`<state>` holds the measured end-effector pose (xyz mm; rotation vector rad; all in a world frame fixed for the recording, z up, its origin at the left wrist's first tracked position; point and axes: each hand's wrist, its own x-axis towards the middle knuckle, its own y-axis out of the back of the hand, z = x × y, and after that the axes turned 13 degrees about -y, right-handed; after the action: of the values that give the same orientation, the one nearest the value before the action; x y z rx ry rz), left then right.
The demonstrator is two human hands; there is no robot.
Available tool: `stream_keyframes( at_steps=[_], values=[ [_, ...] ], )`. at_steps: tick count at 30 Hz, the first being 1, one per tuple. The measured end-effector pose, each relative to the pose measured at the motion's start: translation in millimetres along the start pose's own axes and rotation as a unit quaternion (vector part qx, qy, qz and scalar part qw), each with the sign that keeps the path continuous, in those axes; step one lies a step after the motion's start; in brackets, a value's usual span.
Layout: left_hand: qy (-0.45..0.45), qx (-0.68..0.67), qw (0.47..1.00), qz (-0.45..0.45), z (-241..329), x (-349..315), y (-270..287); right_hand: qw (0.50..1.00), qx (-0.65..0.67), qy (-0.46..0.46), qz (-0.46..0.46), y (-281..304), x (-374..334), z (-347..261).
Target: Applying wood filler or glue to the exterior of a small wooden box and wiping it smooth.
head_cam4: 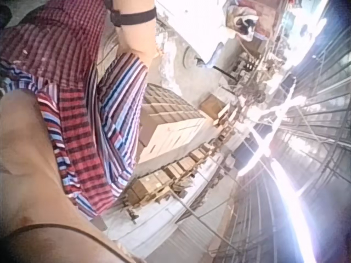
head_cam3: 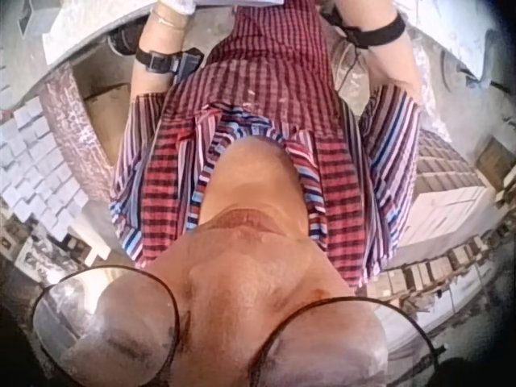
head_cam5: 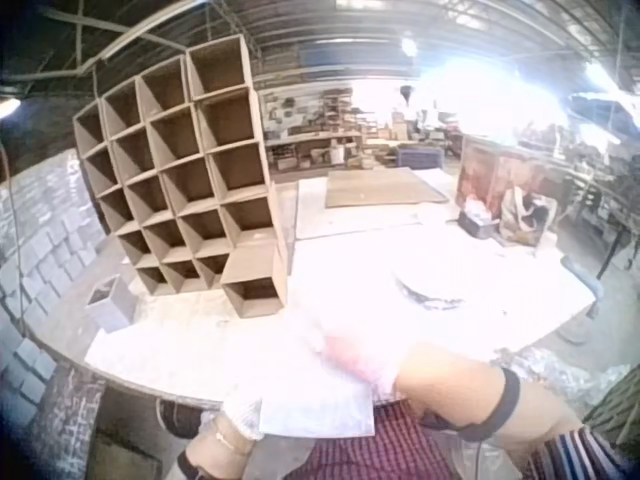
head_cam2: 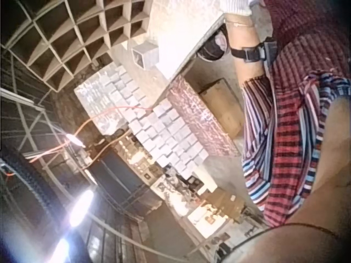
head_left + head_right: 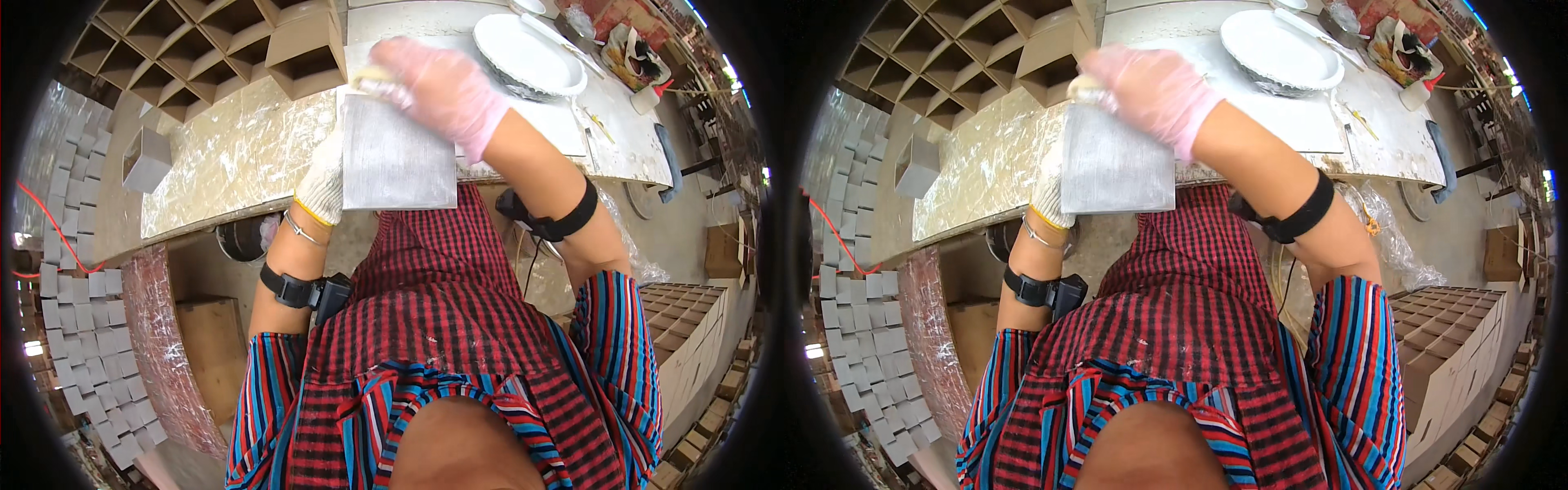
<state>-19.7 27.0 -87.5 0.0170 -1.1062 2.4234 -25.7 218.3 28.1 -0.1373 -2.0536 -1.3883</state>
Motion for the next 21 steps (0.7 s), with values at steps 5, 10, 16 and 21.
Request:
stream_keyframes(
  at_steps=[5, 10, 16, 21],
  values=[
    [0.019, -0.071, 0.997, -0.003, 14, 6, -5, 0.972, 0.216, 0.085, 0.016, 12, -48, -9],
    [0.019, 0.064, 0.985, 0.161, 20, -3, -57, 0.989, 0.102, 0.097, -0.049, 14, -67, -2],
    [0.001, 0.043, 0.986, 0.162, 11, 2, -26, 0.972, 0.232, -0.047, -0.012, 20, -51, 20],
    [-0.011, 0.050, 0.991, 0.124, 12, -4, -25, 0.981, 0.161, 0.109, -0.025, 23, -72, -6]
  ],
)
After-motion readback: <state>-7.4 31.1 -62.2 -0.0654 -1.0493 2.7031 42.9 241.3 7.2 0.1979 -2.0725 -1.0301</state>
